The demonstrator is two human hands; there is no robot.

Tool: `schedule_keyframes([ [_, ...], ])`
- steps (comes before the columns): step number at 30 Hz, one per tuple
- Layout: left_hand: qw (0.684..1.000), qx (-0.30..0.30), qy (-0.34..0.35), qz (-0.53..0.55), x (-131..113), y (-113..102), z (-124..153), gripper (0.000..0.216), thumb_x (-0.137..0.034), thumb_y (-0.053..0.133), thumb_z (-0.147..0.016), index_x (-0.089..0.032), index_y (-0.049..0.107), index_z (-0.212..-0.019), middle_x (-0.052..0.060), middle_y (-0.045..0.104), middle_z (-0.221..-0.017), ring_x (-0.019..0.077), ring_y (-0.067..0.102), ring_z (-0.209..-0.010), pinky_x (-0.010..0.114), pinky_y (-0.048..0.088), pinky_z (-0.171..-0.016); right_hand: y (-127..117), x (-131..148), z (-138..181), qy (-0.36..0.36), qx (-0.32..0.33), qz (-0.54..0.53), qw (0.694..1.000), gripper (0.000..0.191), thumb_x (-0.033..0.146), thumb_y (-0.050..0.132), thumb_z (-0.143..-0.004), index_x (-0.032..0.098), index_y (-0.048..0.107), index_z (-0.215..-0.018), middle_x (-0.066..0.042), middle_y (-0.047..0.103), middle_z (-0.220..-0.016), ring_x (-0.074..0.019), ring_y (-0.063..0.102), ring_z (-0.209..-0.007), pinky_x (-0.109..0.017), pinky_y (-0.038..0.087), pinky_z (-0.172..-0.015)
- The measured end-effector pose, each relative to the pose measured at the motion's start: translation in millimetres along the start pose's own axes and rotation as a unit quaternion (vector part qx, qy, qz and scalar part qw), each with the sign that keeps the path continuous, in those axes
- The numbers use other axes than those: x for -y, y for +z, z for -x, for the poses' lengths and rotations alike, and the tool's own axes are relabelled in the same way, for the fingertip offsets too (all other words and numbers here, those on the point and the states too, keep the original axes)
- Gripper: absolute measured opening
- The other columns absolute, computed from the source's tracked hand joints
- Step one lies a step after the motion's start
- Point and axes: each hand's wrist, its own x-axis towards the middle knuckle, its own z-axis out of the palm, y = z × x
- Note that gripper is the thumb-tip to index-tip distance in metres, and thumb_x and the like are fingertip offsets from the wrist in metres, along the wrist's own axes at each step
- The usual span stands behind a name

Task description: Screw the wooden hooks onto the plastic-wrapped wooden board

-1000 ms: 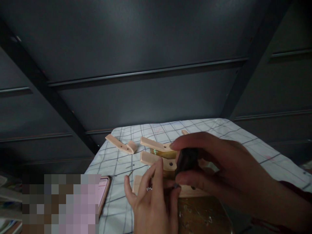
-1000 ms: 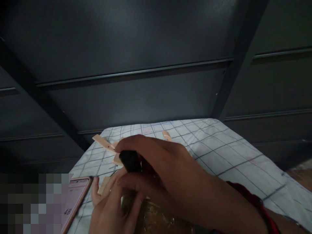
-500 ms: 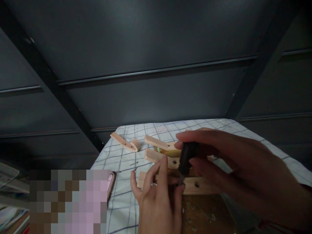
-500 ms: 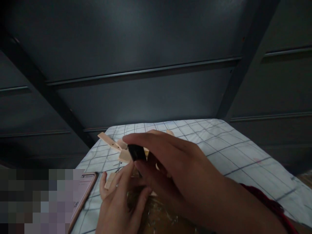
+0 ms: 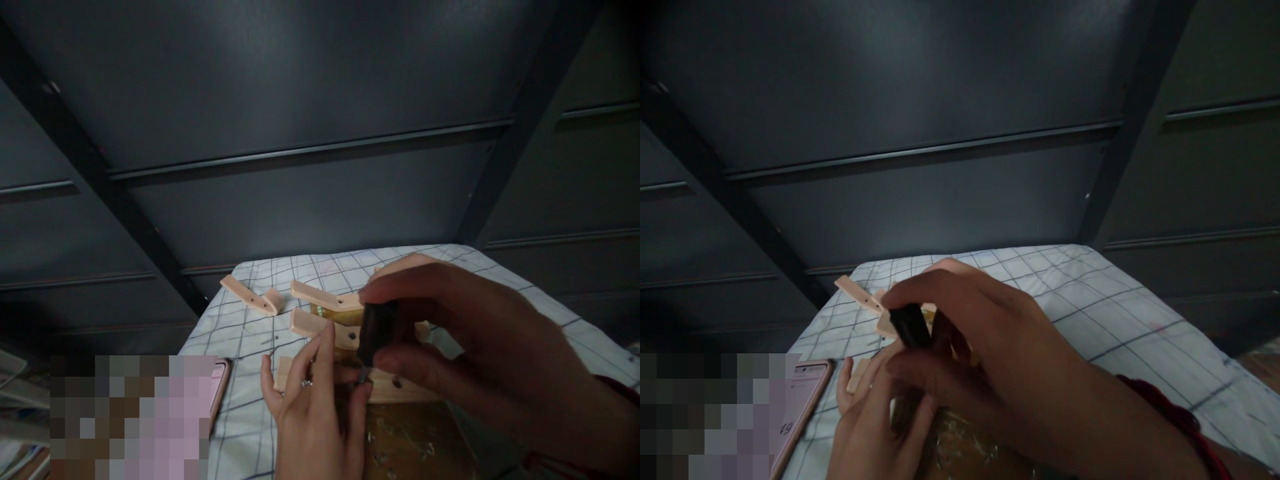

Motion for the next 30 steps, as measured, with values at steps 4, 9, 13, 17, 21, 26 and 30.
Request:
schedule_keyframes([
  [4, 1.0, 0.0, -0.016, 0.019, -1.3, 0.1, 0.5, 0.052, -0.022, 0.043, -0.086, -0.022, 0.02, -0.132, 0.003, 0.069, -0.083, 0.0278, 0.063, -0.089, 0.072, 0.029, -0.086, -9.2, -0.5, 0.2, 0.017, 0.038, 0.007, 0.999, 0.018, 0.025, 0.044, -0.088, 0.03, 0.048, -0.104, 0.006, 0.068, -0.093, -0.0075, 0.064, -0.076, -0.013, 0.052, -0.061],
  [9, 1.0, 0.005, -0.013, 0.014, -2.3, 0.1, -1.4, 0.052, -0.024, 0.046, -0.085, -0.021, 0.022, -0.131, 0.005, 0.068, -0.09, 0.0285, 0.061, -0.093, 0.071, 0.03, -0.087, -6.0, -2.8, 4.4, 0.047, -0.027, -0.018, 0.998, 0.013, 0.038, 0.053, -0.082, 0.031, 0.048, -0.092, 0.007, 0.064, -0.067, -0.0106, 0.062, -0.06, -0.017, 0.051, -0.048],
  [13, 1.0, -0.011, 0.017, -0.012, -3.3, 0.3, -3.1, 0.049, -0.023, 0.044, -0.086, -0.018, 0.025, -0.13, 0.008, 0.067, -0.096, 0.0285, 0.061, -0.093, 0.072, 0.03, -0.084, -6.1, 0.4, -1.1, 0.004, -0.009, 0.021, 1.0, 0.009, 0.033, 0.052, -0.084, 0.027, 0.052, -0.091, 0.004, 0.061, -0.068, -0.0101, 0.059, -0.055, -0.019, 0.048, -0.046],
  [17, 0.998, -0.019, 0.039, -0.04, -5.4, 1.8, -2.9, 0.047, -0.022, 0.042, -0.086, -0.017, 0.027, -0.131, 0.011, 0.065, -0.104, 0.0287, 0.059, -0.098, 0.074, 0.02, -0.088, -10.5, 3.0, -5.5, -0.009, -0.022, 0.076, 0.997, 0.019, 0.04, 0.049, -0.085, 0.024, 0.053, -0.076, 0.002, 0.059, -0.064, -0.0095, 0.059, -0.054, -0.018, 0.045, -0.042],
  [21, 0.998, -0.027, 0.036, -0.044, -5.7, 2.5, -1.6, 0.048, -0.021, 0.042, -0.087, -0.017, 0.027, -0.132, 0.01, 0.064, -0.107, 0.0267, 0.057, -0.102, 0.07, 0.01, -0.095, -6.9, 2.9, -2.6, 0.005, -0.039, 0.056, 0.998, 0.015, 0.04, 0.051, -0.083, 0.025, 0.051, -0.081, 0.002, 0.061, -0.073, -0.0083, 0.059, -0.059, -0.017, 0.048, -0.049],
  [26, 0.995, -0.036, 0.052, -0.071, -4.7, 2.1, 0.3, 0.049, -0.021, 0.044, -0.086, -0.014, 0.028, -0.132, 0.013, 0.062, -0.112, 0.0255, 0.053, -0.108, 0.06, -0.003, -0.103, -7.2, 3.1, -1.0, -0.011, -0.024, 0.061, 0.998, 0.009, 0.036, 0.049, -0.085, 0.028, 0.05, -0.086, 0.004, 0.063, -0.075, -0.0089, 0.061, -0.065, -0.016, 0.05, -0.054],
  [30, 0.992, -0.064, 0.058, -0.091, -4.4, 3.1, -0.4, 0.051, -0.021, 0.049, -0.083, -0.013, 0.032, -0.13, 0.013, 0.06, -0.115, 0.0243, 0.051, -0.111, 0.049, -0.009, -0.105, -15.1, -0.1, -1.3, -0.039, 0.016, 0.082, 0.996, 0.015, 0.029, 0.044, -0.089, 0.027, 0.054, -0.099, 0.002, 0.068, -0.087, -0.0091, 0.064, -0.074, -0.015, 0.052, -0.057],
])
